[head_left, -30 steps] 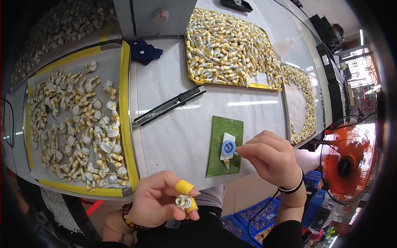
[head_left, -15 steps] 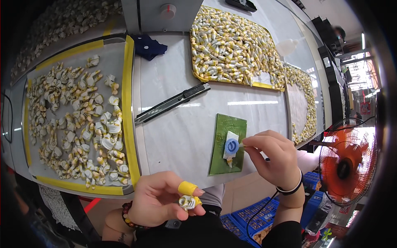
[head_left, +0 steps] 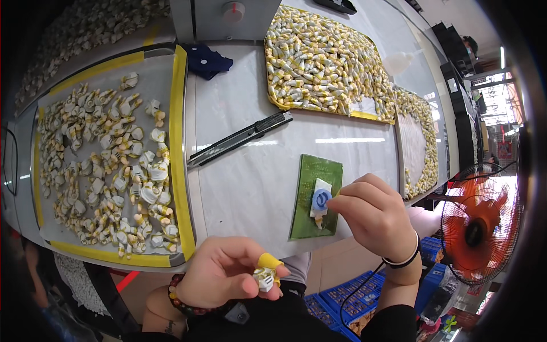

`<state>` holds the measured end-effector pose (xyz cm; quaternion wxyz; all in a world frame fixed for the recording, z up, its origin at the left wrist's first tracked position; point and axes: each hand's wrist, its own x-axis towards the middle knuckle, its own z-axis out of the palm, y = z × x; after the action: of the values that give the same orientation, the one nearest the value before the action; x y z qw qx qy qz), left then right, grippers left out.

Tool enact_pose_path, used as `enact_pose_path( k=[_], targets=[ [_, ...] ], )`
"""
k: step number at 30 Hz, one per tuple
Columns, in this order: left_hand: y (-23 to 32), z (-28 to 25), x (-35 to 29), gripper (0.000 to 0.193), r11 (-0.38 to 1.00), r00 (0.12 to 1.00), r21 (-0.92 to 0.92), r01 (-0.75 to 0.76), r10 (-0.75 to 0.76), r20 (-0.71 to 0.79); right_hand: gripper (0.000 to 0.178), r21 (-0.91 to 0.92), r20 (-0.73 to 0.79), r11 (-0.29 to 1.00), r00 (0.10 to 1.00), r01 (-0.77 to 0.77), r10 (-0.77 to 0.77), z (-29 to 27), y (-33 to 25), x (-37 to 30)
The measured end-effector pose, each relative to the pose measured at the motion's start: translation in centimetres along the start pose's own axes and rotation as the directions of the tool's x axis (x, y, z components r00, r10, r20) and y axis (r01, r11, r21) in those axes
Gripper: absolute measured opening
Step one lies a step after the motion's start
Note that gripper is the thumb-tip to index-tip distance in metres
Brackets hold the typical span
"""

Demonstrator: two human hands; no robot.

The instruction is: The person repeatedly picks up small white and yellow components from a tray, applies adhesive from a small tube, and assembles them into small decorative units. The assembled items are placed onto a large tray filled with similar finished pieces. The process is repetitive and involves fine motor manipulation of small parts.

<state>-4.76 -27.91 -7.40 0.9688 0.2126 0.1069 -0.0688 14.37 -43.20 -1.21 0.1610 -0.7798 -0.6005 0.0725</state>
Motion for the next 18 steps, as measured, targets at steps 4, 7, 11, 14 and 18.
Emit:
enact_pose_path(
  k=[4,7,11,14,18],
  targets=[
    [0.2,0.0,0.4,0.05,0.993,0.994,-0.055,0.102,-0.1,0.044,0.022,0.016,-0.023,1.0,1.0,0.022,-0.022,0.3,-0.3,0.2],
    [0.5,1.0,0.7,0.051,0.992,0.991,-0.019,0.124,-0.125,-0.058,0.02,0.023,-0.134,1.0,0.991,-0.011,0.014,0.1,-0.8,0.2],
    [0.5,1.0,1.0,0.046,0.975,0.974,-0.042,0.216,-0.212,0.084,0.014,0.416,-0.324,0.906,0.944,0.08,0.066,-0.4,-2.7,0.1],
    [0.1,0.6,1.2,0.036,0.968,0.957,-0.098,0.232,-0.209,0.199,0.01,0.523,-0.351,0.831,0.936,0.191,0.006,0.1,-3.4,0.5],
    [0.1,0.9,1.2,0.033,0.951,0.942,-0.113,0.288,-0.26,0.214,0.008,0.514,-0.313,0.829,0.948,0.22,-0.057,0.0,-3.8,1.0]
  ],
)
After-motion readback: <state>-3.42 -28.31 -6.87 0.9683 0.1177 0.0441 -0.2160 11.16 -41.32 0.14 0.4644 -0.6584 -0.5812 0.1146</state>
